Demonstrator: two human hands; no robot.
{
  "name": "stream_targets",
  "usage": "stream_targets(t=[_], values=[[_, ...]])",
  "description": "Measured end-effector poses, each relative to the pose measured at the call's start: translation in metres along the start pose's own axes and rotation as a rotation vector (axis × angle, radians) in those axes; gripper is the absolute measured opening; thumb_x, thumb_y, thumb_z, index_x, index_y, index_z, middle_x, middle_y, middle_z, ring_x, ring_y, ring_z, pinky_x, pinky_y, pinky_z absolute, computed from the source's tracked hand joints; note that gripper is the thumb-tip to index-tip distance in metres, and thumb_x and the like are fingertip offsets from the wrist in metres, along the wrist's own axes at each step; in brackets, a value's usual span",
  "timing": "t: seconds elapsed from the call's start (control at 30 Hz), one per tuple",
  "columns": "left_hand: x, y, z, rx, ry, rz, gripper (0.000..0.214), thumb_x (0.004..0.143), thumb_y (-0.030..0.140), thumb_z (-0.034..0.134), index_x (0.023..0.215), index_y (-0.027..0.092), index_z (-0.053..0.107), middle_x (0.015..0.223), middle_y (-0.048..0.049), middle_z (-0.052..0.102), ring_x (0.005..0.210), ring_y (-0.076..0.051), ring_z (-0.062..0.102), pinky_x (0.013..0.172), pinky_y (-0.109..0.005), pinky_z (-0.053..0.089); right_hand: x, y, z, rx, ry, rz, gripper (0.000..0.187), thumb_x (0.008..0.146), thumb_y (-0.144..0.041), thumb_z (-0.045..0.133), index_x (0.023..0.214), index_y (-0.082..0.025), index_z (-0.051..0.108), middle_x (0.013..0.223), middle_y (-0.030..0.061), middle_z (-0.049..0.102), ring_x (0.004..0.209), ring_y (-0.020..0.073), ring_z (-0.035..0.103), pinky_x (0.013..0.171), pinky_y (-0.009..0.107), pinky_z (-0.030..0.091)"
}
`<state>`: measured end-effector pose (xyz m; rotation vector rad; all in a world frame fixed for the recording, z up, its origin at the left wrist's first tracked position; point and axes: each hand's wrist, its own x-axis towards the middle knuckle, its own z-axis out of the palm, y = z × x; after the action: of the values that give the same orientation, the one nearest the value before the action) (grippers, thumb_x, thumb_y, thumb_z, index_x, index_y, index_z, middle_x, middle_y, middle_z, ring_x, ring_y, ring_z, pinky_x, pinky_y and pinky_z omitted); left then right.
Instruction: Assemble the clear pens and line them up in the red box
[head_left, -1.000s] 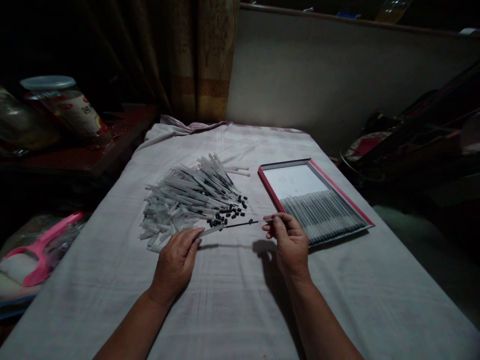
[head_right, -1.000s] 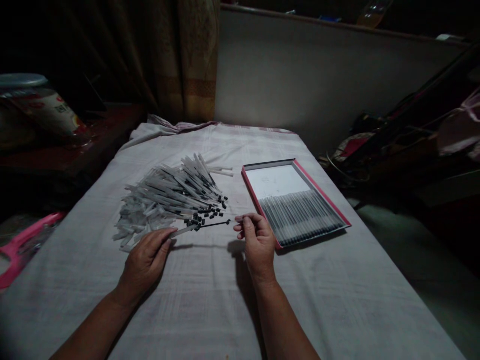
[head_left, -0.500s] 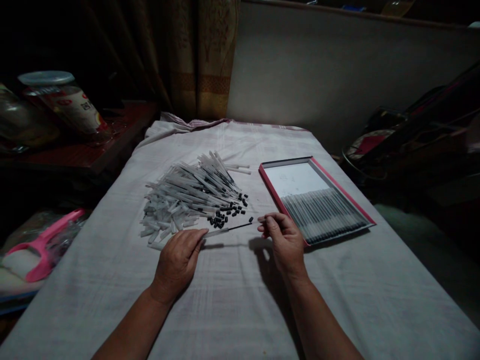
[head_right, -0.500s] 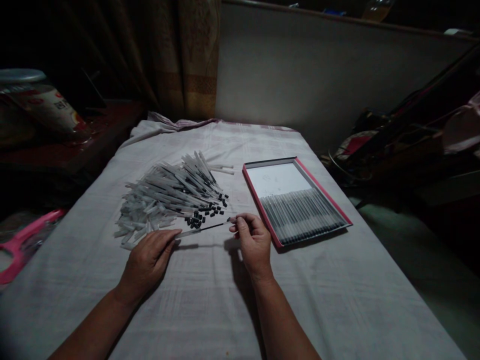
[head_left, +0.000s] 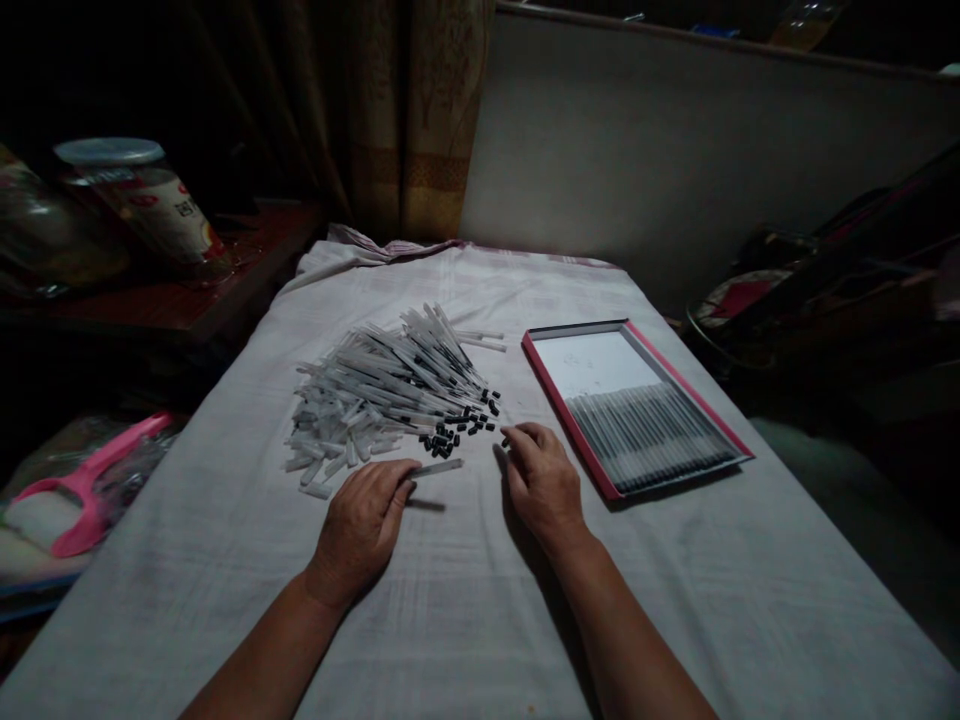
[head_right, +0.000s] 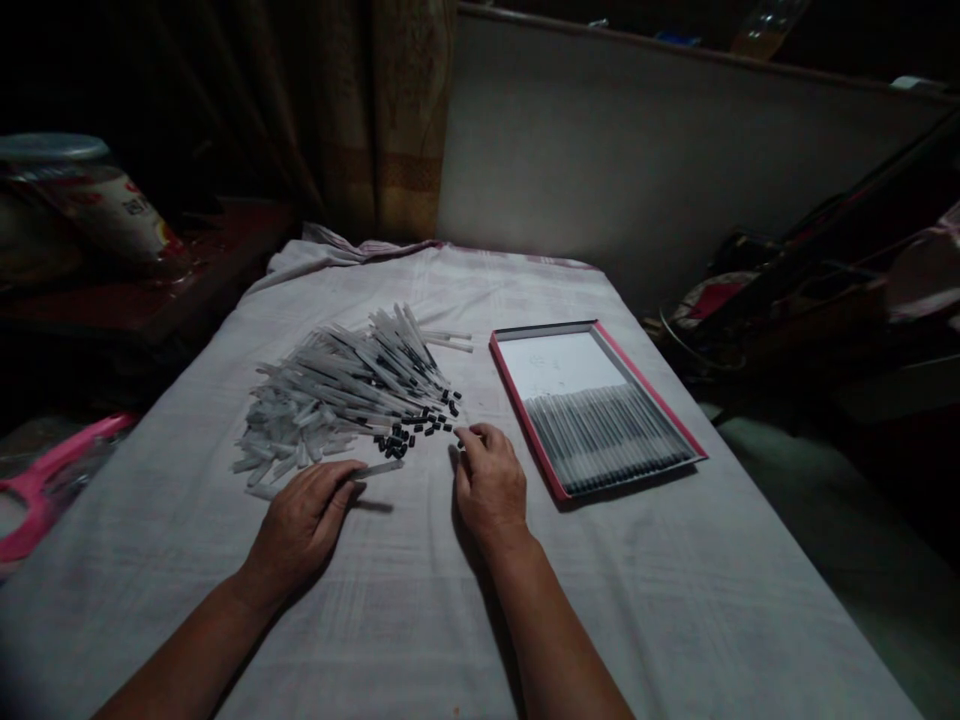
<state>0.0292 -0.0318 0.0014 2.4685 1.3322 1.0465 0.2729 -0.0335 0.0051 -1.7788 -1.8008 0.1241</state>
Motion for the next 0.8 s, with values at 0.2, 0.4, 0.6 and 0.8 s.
stream_targets(t=[0.2,0.4,0.6,0.8], values=[[0.001,0.0,-0.001,0.003,0.01,0.009,0.02,0.097,0.022,0.049,0.113,0.02,0.061,0.099,-0.0068,0.073,0.091,-0.021,0.069,0.083,-0.035,0.055,0.006,0.004,0.001,-0.187,-0.125,0.024,0.018,0.09,-0.02,0.055,0.096,-0.024,0.071,0.094,0.0094,0.066,0.088,0.0243,0.059,0.072,0.032,0.046],[0.0,-0.001,0.001,0.017,0.016,0.029,0.02,0.097,0.021,0.049,0.114,0.02,0.06,0.1,-0.0069,0.073,0.092,-0.021,0.069,0.084,-0.036,0.054,0.0,-0.004,0.001,0.332,-0.075,0.19,0.016,0.088,-0.03,0.052,0.089,-0.02,0.064,0.088,0.0077,0.069,0.083,0.0219,0.064,0.075,0.033,0.049],[0.001,0.002,0.0,0.05,-0.015,0.054,0.019,0.098,0.02,0.048,0.113,0.019,0.06,0.1,-0.0072,0.073,0.092,-0.021,0.068,0.083,-0.036,0.054,-0.009,-0.031,0.006,1.058,-0.202,0.481,0.036,0.078,-0.045,0.068,0.101,-0.017,0.069,0.078,0.0047,0.072,0.061,0.0159,0.065,0.057,0.028,0.052],[0.0,0.001,0.002,0.066,-0.026,0.071,0.019,0.098,0.019,0.048,0.113,0.018,0.059,0.1,-0.0074,0.073,0.091,-0.021,0.068,0.082,-0.036,0.053,-0.007,-0.041,0.004,1.197,-0.188,0.597,0.038,0.066,-0.048,0.079,0.089,-0.017,0.073,0.079,0.0059,0.073,0.057,0.0149,0.064,0.048,0.024,0.049]])
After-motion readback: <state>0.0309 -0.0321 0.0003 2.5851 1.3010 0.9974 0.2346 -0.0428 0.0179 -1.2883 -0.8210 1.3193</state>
